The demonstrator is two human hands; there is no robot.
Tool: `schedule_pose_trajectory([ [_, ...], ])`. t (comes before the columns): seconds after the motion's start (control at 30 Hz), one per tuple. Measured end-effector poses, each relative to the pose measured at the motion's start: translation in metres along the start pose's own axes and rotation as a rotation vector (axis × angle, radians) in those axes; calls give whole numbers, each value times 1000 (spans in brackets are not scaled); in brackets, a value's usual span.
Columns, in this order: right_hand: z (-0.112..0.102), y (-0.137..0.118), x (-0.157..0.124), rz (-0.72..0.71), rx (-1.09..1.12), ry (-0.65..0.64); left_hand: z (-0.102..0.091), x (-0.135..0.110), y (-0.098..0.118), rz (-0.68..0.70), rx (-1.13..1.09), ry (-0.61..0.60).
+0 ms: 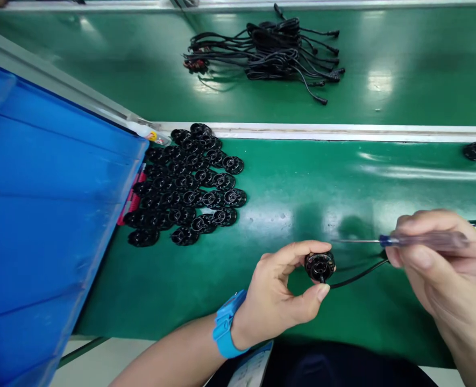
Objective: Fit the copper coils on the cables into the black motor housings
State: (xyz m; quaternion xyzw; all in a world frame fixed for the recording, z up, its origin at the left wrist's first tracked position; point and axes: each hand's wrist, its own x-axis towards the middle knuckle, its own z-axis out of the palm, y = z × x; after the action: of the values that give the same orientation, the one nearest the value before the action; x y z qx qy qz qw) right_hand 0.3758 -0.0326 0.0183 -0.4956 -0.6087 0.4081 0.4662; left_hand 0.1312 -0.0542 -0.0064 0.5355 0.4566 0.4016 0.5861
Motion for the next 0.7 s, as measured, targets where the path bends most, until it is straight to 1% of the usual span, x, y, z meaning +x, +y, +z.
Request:
schedule_pose_trajectory([
  [0.07,3,-3,-6,103,277,44,1,0,0,-16,-10,-8],
  [0.1,8,-4,-8,163,372,70,1,0,0,-22,-16,-12],
  [0.17,19,-7,-9,241,459,80,1,1,0,-29,-28,-19],
  [0.2,23,-7,-10,260,483,61,2,1,1,-31,-34,-20],
  [0.3,28,-5,-12,242,490,-36,2,1,1,-36,-57,-19],
  [0.4,23,1,-15,185,412,-170,2,1,0,-27,-82,-19],
  [0.47,20,3,-17,172,376,-216,1,1,0,-30,-76,-26],
  [0.7,25,-2,-18,182,379,-172,2,2,0,-53,-48,-45],
])
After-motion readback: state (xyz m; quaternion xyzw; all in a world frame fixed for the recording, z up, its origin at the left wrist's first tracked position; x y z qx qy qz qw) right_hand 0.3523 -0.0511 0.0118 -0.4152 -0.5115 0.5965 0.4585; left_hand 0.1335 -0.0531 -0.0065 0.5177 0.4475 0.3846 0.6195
